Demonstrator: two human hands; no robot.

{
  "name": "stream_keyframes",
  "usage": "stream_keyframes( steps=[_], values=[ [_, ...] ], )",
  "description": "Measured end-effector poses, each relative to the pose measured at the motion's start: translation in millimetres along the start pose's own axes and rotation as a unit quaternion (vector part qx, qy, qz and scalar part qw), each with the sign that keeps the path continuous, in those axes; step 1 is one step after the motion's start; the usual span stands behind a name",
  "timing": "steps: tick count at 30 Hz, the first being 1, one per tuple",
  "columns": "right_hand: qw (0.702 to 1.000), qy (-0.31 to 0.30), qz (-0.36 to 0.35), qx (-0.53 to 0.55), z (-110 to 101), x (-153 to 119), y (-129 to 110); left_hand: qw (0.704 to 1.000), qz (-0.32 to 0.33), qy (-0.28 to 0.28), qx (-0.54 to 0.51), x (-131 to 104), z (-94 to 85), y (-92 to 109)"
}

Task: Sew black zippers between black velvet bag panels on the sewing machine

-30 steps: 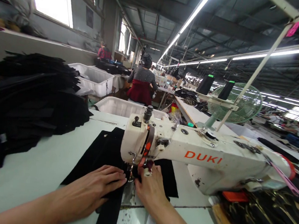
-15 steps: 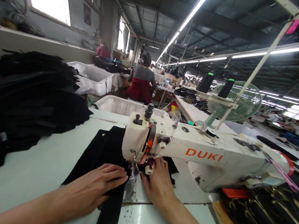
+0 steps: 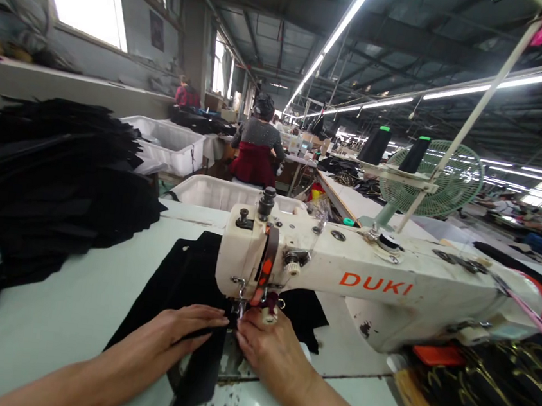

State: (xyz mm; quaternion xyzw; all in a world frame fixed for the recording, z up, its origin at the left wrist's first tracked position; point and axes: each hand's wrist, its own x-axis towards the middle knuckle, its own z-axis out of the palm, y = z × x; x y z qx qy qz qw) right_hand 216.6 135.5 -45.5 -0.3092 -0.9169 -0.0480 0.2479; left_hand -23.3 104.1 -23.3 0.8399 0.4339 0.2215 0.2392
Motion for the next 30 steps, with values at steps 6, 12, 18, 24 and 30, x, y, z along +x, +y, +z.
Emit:
stream_keyframes(
  steps=[6, 12, 18, 24, 30],
  values=[
    [1.000, 0.012, 0.008, 0.000, 5.5, -1.4, 0.7, 0.998, 0.034, -0.028, 0.038, -4.3, 2.3, -7.6],
    [0.998, 0.055, 0.009, 0.003, 11.1, -3.4, 0.0, 0.973, 0.137, -0.050, 0.176, -2.7, 5.3, -1.6],
    [0.996, 0.090, 0.006, -0.007, 20.4, -5.2, 0.8, 0.966, 0.149, -0.052, 0.203, 4.7, 0.9, 2.0],
    [0.992, 0.123, 0.001, -0.003, 23.9, -7.5, 2.9, 0.965, 0.153, -0.047, 0.209, 10.1, -7.9, 9.4],
    [0.990, 0.138, 0.006, 0.004, 19.7, -4.1, 1.8, 0.955, 0.167, -0.019, 0.246, 13.9, -4.6, 3.2]
  ],
)
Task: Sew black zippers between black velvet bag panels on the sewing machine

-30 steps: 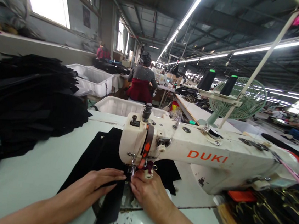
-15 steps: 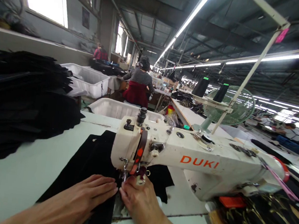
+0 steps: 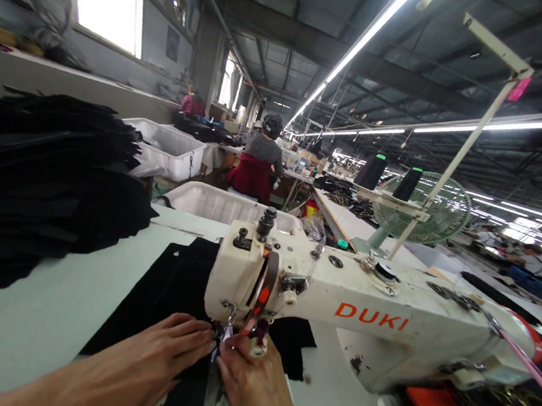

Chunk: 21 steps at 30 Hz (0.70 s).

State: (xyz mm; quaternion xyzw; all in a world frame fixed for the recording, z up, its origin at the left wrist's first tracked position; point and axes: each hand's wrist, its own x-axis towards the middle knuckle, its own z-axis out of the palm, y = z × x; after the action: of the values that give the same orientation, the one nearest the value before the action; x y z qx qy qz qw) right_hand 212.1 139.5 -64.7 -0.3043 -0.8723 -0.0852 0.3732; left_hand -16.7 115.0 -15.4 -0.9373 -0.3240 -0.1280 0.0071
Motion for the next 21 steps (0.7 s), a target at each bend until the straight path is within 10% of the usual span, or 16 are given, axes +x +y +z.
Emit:
stream_keyframes(
  steps=[13, 21],
  values=[
    [0.998, 0.016, 0.032, 0.050, -8.4, 5.7, -0.1, 0.998, 0.024, 0.047, 0.041, 1.4, 0.2, 0.8],
    [0.990, -0.041, 0.000, 0.137, -34.9, 14.0, 0.8, 0.999, -0.032, -0.020, -0.008, 1.3, -13.6, 10.9]
  ],
)
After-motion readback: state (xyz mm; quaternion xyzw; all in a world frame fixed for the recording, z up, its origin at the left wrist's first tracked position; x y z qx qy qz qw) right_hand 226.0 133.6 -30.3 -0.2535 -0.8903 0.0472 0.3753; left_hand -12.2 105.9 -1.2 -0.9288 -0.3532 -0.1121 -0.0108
